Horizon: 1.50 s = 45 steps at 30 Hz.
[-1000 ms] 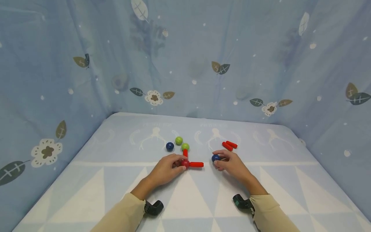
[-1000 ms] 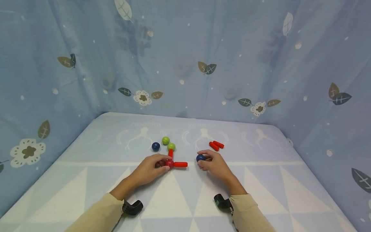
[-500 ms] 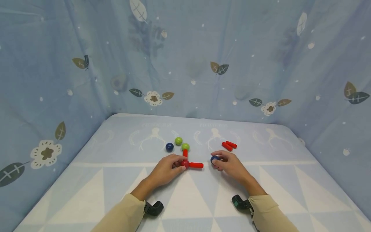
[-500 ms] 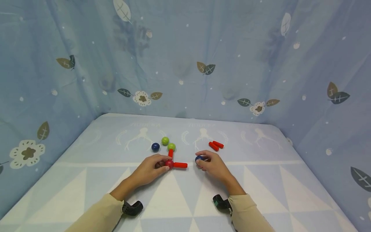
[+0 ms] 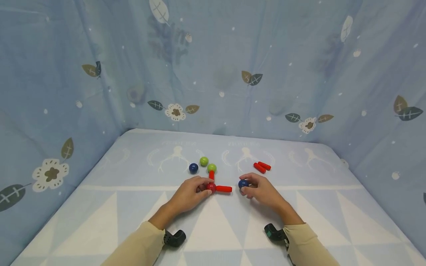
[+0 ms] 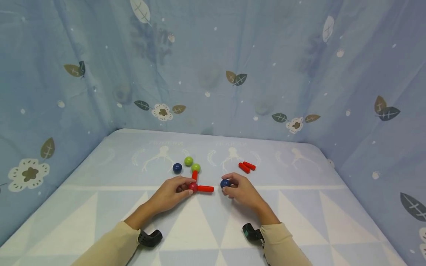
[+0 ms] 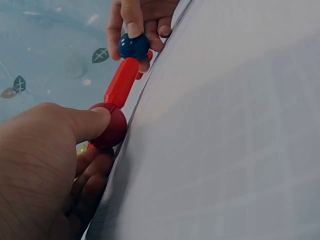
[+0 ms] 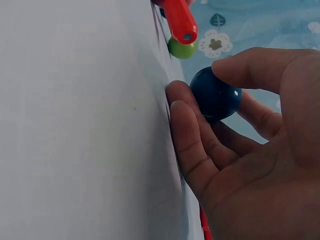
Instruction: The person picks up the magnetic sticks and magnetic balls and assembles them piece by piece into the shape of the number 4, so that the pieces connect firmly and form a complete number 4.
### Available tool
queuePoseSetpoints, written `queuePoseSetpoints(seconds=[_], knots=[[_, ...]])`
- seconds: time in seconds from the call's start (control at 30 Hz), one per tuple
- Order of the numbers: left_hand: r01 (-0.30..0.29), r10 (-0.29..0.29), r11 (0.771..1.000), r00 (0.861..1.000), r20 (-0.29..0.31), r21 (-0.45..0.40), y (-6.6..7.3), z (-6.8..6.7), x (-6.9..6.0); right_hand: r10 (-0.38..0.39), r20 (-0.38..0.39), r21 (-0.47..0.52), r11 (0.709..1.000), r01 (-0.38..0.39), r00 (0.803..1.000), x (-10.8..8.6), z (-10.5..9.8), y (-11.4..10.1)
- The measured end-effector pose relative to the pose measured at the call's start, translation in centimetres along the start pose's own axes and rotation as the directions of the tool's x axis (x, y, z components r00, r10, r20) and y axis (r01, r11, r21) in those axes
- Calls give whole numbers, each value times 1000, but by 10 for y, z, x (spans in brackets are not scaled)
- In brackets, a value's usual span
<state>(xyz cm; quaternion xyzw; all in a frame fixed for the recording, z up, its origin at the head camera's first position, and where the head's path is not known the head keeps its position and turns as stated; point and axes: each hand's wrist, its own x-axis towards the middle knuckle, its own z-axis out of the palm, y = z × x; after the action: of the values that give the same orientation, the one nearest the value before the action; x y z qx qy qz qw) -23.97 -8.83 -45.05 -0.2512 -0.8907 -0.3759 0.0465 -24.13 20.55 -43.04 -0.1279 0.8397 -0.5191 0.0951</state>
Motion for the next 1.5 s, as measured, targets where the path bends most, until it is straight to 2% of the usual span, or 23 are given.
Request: queuePoseSetpoints(seconds=[0.2, 0.57, 0.83, 1.5], knots=[[7, -7, 1000, 1000, -7, -22, 1, 0, -1, 3, 7, 20, 1000, -3, 1000, 1, 3, 1], [14, -14, 999, 1000, 0, -40, 3, 0, 0, -4, -14, -29, 1000, 4, 1000, -4, 8, -6], [19, -20, 999, 1000, -17, -47, 2, -1, 1, 2, -49, -75, 997, -6, 999, 0, 8, -9], [13, -13, 1000, 1000, -11, -26, 3, -1, 0, -13, -68, -106, 994, 5, 998, 1, 14, -4]])
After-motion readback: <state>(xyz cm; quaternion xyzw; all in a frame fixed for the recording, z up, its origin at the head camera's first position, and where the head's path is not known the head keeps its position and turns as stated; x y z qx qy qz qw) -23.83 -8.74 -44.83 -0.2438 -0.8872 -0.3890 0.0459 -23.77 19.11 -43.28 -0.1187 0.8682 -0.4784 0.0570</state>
